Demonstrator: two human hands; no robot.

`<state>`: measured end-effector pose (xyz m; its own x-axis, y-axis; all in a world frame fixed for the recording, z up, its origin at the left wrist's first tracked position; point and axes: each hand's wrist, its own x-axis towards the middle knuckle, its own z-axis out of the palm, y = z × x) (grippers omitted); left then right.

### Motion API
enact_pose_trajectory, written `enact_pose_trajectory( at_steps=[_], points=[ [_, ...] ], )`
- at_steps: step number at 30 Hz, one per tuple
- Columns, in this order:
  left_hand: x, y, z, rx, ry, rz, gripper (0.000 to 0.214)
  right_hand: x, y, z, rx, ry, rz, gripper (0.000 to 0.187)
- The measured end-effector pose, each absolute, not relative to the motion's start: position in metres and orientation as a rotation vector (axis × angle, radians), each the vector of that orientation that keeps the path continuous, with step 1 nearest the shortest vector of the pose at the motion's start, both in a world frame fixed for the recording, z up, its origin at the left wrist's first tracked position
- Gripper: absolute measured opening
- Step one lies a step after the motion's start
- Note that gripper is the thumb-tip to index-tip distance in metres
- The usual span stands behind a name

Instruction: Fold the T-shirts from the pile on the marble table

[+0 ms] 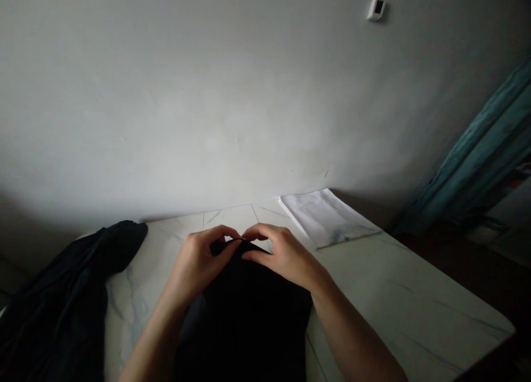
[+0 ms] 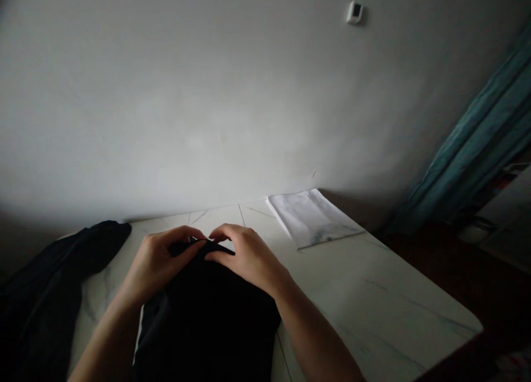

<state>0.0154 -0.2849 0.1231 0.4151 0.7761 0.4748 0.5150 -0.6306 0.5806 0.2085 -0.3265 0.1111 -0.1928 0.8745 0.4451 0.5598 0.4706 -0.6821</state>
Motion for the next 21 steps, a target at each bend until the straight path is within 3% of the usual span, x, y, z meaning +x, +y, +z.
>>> enact_pose_trajectory(
  at_steps=[6, 13, 21],
  points=[
    [0.011, -0.283, 0.127, 2.334, 1.083, 1.126, 0.020, 0.184, -0.330, 0.102, -1.182, -1.719, 0.181, 0.003],
    [0.011, -0.284, 0.125, 2.334, 1.051, 1.158, 0.017, 0.185, -0.333, 0.102, -1.186, -1.747, 0.052, 0.013],
    [0.007, -0.282, 0.126, 2.125, 0.942, 1.213, 0.020, 0.195, -0.323, 0.105, -1.086, -1.586, 0.203, 0.014]
  ],
)
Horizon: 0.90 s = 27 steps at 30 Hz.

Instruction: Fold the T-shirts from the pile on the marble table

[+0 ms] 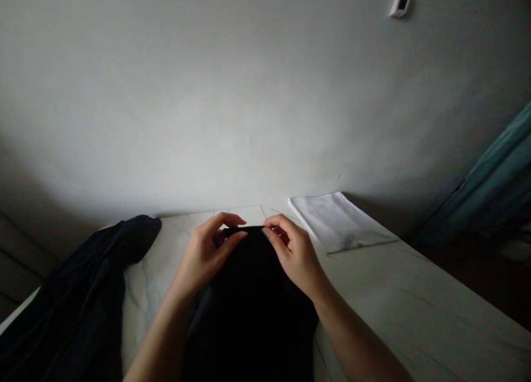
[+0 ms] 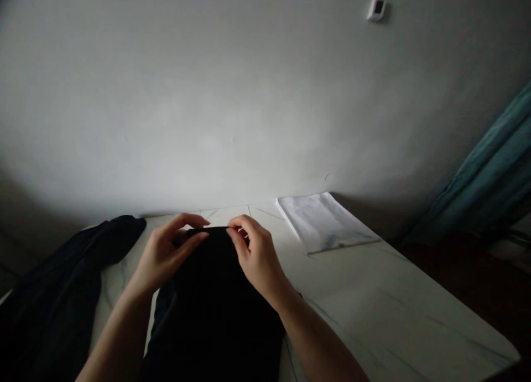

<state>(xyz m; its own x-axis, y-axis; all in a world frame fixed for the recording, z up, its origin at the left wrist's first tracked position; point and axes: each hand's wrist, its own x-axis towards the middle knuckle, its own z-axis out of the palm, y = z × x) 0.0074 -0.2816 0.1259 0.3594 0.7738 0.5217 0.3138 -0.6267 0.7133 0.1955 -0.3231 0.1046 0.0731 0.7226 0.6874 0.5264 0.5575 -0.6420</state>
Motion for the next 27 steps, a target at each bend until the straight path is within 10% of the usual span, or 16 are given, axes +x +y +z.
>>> enact_pose_trajectory(
  at_steps=[27],
  points=[
    [-0.062, -0.273, 0.133, 1.707, 0.888, 1.186, 0.038, 0.329, -0.312, 0.131, -1.265, -1.241, -0.166, 0.033]
  ],
)
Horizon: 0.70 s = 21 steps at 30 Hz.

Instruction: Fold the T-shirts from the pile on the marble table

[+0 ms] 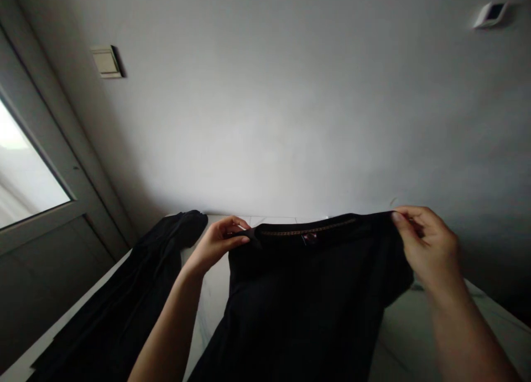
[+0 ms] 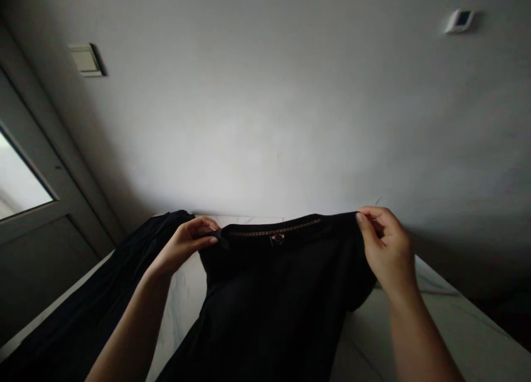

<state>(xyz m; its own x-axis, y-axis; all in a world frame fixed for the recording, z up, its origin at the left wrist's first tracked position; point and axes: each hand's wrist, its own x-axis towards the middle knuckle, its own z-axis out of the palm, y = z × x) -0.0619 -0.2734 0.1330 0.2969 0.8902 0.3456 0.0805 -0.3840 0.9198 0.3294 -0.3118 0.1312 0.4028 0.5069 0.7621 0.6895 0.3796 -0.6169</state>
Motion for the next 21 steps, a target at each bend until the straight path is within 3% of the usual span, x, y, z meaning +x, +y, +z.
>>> enact_pose_trajectory(
  at_steps=[6, 12, 17, 21],
  points=[
    [-0.034, -0.306, 0.119, 1.487, 0.932, 1.367, 0.041, 0.297, -0.337, 0.130, -1.292, -1.307, -0.100, 0.027],
    [0.006, -0.347, 0.114, 1.677, 0.961, 1.308, 0.019, 0.208, -0.375, 0.135, -1.044, -1.743, 0.247, 0.008],
    [0.012, -0.372, 0.118, 1.896, 0.862, 1.351, 0.003, 0.190, -0.398, 0.133, -0.960, -1.900, 0.339, 0.025],
    [0.005, -0.381, 0.119, 2.027, 0.914, 1.358, 0.008, 0.197, -0.404, 0.131, -0.961, -1.934, 0.273, 0.009]
  ],
)
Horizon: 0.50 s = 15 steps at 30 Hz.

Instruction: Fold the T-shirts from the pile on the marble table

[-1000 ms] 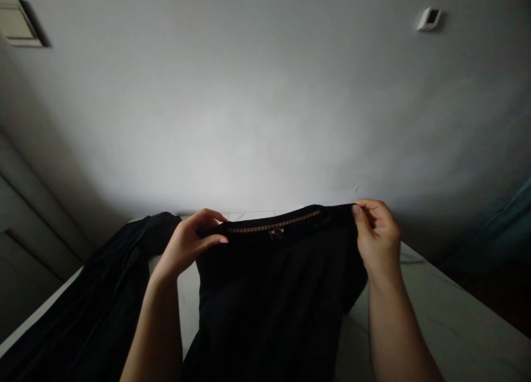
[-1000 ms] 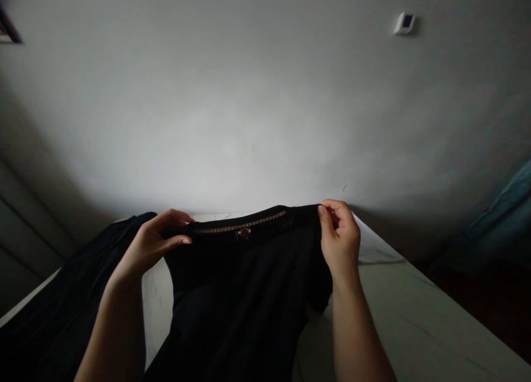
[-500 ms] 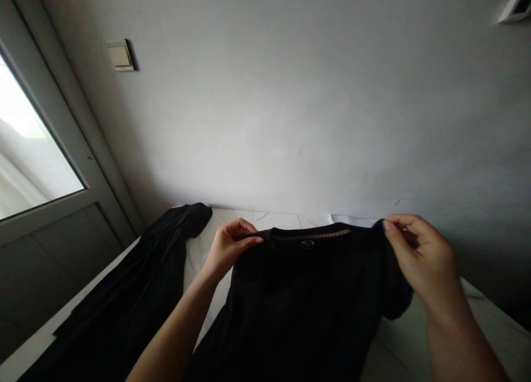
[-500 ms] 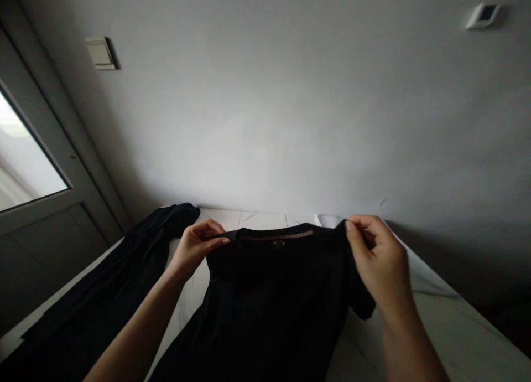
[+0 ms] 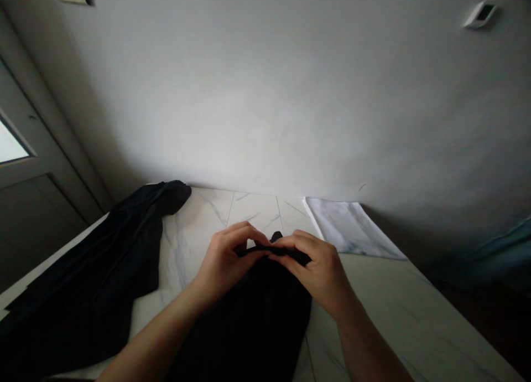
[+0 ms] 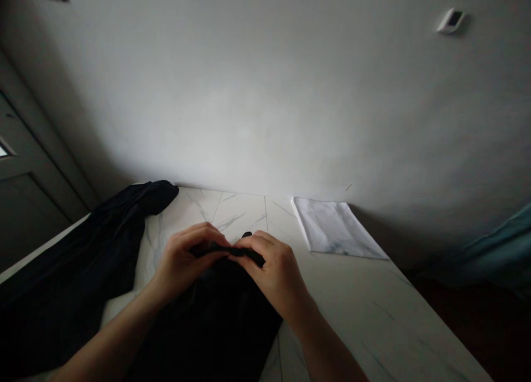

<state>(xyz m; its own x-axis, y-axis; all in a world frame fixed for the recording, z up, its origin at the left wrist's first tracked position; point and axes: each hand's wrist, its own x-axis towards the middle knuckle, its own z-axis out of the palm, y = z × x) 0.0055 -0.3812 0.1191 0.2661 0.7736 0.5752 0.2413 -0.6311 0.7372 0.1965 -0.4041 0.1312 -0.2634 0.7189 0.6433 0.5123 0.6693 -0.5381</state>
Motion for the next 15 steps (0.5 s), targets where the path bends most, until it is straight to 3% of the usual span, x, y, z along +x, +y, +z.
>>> enact_pose_trajectory(
  at_steps=[15],
  points=[
    [-0.009, -0.380, 0.134, 2.265, 0.967, 1.295, 0.004, 0.204, -0.403, 0.133, -1.054, -1.941, 0.258, 0.007]
  ],
)
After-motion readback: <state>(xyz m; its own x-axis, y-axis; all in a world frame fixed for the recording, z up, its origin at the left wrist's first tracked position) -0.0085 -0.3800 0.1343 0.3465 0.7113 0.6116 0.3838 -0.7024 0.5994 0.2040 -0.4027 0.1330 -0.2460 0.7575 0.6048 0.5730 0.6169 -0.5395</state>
